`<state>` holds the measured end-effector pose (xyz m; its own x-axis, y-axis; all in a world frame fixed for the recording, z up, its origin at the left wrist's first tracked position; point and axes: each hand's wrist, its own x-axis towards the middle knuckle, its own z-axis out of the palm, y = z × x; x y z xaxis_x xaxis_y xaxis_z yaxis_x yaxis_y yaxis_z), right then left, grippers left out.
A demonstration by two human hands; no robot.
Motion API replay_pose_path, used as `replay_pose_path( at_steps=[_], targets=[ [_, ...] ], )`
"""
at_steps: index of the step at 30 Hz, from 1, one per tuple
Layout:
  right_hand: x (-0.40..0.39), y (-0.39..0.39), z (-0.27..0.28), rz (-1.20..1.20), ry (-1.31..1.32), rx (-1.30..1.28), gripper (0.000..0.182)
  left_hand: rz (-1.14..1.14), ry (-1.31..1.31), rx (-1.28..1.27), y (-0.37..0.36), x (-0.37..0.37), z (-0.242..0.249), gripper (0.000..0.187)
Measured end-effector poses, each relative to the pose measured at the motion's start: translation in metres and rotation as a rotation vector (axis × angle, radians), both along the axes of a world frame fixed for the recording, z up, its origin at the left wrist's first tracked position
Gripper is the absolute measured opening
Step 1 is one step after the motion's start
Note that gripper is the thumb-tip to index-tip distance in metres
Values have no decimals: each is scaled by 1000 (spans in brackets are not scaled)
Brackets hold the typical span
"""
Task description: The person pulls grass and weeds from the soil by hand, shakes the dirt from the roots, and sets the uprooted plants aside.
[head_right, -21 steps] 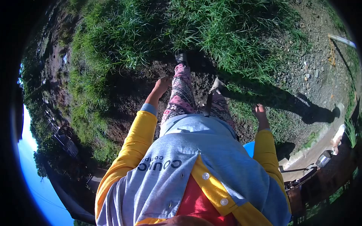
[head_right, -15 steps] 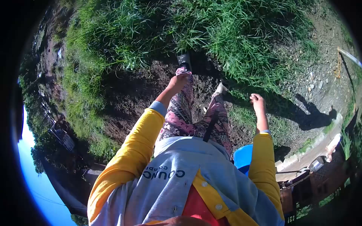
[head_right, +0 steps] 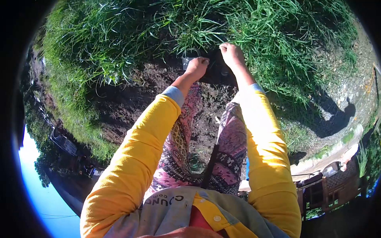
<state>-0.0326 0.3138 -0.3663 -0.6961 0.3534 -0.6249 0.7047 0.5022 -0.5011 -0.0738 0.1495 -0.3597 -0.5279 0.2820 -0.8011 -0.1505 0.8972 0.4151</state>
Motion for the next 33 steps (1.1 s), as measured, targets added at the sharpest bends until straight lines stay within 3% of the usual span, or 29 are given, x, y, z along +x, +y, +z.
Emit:
replay_pose_path(
  at_steps=[2, 7, 10, 11, 12, 14, 16, 17, 20, 21, 23, 24, 25, 27, 30, 31, 33],
  targets=[
    [2, -9, -58, 5, 150, 50, 19, -123, -3, -4, 11, -18, -16, 30],
    [-8, -13, -133, 84, 101, 85, 30, -411, -83, 16, 16, -46, -49, 31],
    [-20, 1, -146, 185, 8, 201, 33, -551, -57, 78, 23, -57, -76, 33],
    [-10, 8, -187, 288, 37, 380, 34, -573, -63, 99, 26, -59, -84, 33],
    [-7, 14, -180, 82, -19, 334, 33, -600, -72, 124, 30, -59, -91, 33],
    [15, 45, -234, 28, -88, 366, 29, -652, -67, 214, 37, -57, -112, 33],
    [24, 66, -204, -124, -55, 196, 26, -654, -142, 207, 54, -62, -125, 34],
    [35, 73, -224, -67, 40, 377, 25, -622, -101, 228, 62, -61, -138, 30],
    [43, 90, -251, 42, 117, 392, 23, -698, -137, 136, 76, -52, -216, 26],
    [43, 87, -253, -207, 344, 71, 20, -713, -130, 151, 82, -49, -226, 28],
    [40, 91, -255, -243, 291, 18, 17, -742, -114, 181, 95, -43, -246, 36],
    [24, 80, -212, -47, 7, 293, 16, -528, -228, 145, 99, -37, -247, 39],
    [21, 75, -207, -159, 55, 289, 16, -401, -291, 129, 102, -34, -237, 40],
    [22, 70, -206, -118, 133, 373, 17, -143, -422, 96, 107, -30, -215, 43],
    [24, 65, -195, -103, 106, 417, 20, -84, -502, 163, 112, -18, -229, 42],
    [26, 63, -189, -191, 125, 380, 21, 76, -744, 361, 111, -11, -236, 35],
    [24, 64, -187, -291, 171, 281, 24, 65, -777, 361, 112, -3, -249, 30]
  ],
)
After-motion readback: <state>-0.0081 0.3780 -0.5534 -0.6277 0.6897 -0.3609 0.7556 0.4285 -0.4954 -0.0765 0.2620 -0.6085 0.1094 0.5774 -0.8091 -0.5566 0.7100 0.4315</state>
